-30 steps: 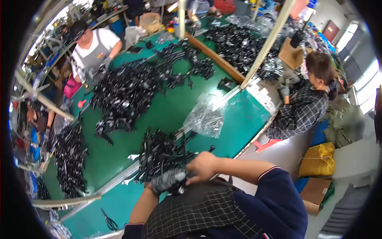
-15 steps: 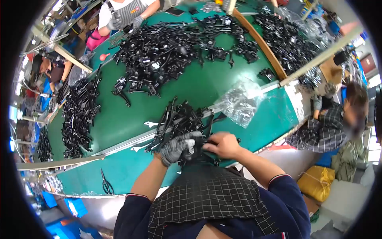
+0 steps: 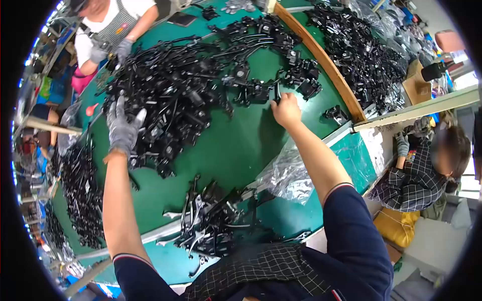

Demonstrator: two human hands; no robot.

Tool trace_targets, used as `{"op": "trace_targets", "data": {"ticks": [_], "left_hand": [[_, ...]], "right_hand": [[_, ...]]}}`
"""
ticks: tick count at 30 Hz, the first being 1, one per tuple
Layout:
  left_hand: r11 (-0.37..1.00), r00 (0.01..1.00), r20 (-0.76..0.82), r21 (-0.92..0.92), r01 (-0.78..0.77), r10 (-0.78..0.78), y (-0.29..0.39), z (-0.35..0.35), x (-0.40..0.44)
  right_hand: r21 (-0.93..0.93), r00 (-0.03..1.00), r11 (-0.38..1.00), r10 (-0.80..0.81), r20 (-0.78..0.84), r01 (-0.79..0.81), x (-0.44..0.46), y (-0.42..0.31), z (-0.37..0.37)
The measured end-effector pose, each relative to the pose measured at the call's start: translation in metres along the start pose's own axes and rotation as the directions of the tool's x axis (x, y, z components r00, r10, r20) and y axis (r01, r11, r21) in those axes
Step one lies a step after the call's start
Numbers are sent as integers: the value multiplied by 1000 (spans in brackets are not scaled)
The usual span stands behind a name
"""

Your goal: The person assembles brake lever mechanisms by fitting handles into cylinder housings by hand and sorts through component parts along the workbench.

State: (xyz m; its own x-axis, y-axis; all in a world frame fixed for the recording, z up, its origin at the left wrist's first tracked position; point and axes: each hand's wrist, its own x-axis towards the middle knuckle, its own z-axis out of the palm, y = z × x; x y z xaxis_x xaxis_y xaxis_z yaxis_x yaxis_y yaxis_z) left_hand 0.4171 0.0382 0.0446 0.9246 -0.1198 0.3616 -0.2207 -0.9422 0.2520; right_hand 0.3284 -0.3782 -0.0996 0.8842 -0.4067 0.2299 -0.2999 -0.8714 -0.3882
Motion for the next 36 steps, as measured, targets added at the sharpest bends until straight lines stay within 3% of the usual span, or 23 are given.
{"op": "trace_targets", "data": {"ticks": [1, 2, 5, 7, 9, 11, 13, 14, 16, 18, 20, 22, 24, 26, 27, 29, 30, 32, 33, 35, 36], "left_hand": [[977, 999, 43, 212, -10, 1, 4, 0, -6], [981, 996, -18, 175, -88, 93, 12, 0, -14], [945, 945, -105, 143, -294, 310, 59, -24, -55], [934, 936, -16, 64, -351, 353, 43, -14, -100], [964, 970, 243, -258, 64, 1, 68, -26, -146], [985, 958, 240, -100, -137, 158, 50, -19, -194], [984, 965, 252, -175, -26, 70, 52, -14, -242], [966, 961, 277, -249, 68, 4, 57, -13, -258], [977, 938, 343, -211, 25, 50, 79, -19, -276], [983, 902, 419, -179, -34, 107, 90, -21, -289], [927, 847, 510, -370, 58, 151, 92, -10, -298], [883, 827, 534, -458, 108, 175, 103, -9, -293], [784, 809, 554, -583, 211, 195, 111, -16, -279], [722, 830, 522, -650, 238, 196, 125, -29, -278], [522, 866, 474, -785, 333, 161, 140, -36, -278], [29, 912, 398, -917, 397, 94, 161, -54, -275], [27, 921, 377, -926, 376, 98, 158, -67, -280], [10, 795, 583, -807, 590, 169, 145, -95, -301], [12, 712, 672, -729, 685, 206, 137, -104, -311], [-74, 686, 670, -698, 712, 284, 110, -101, -339], [-147, 646, 672, -643, 751, 362, 98, -99, -352]], "right_hand": [[-55, 999, 998, 34, -10, -35, 10, 2, 7], [-69, 999, 996, 53, -9, -53, 21, 7, 14], [-233, 941, 969, 153, 301, -83, 40, 25, 27], [-249, 903, 964, 188, 387, -94, 39, 34, 7], [-265, 801, 959, 236, 550, -100, 31, 42, -35], [-278, 942, 953, 198, 272, -121, 9, 38, -95], [-325, 964, 925, 243, 105, -197, 7, 71, -123], [-420, 953, 884, 279, 121, -206, 8, 90, -132], [-504, 943, 840, 307, 131, -204, 6, 127, -129], [-312, 925, 909, 339, 171, -276, 4, 161, -113], [-215, 906, 918, 375, 195, -333, -22, 169, -117], [217, 944, 921, 301, 133, -324, -36, 114, -131], [537, 907, 732, 316, 279, -420, -66, 32, -168], [616, 907, 692, 139, 399, -377, -112, -32, -194], [677, 844, 561, 75, 531, -476, -138, -57, -198], [722, 818, 523, -80, 570, -453, -198, -89, -184], [744, 793, 513, -181, 582, -429, -227, -105, -184], [667, 705, 448, -106, 701, -596, -277, -129, -186], [677, 717, 454, -113, 688, -579, -291, -129, -193], [455, 486, 435, -45, 873, -777, -315, -131, -207], [460, 491, 436, -48, 870, -773, -326, -126, -209]]}}
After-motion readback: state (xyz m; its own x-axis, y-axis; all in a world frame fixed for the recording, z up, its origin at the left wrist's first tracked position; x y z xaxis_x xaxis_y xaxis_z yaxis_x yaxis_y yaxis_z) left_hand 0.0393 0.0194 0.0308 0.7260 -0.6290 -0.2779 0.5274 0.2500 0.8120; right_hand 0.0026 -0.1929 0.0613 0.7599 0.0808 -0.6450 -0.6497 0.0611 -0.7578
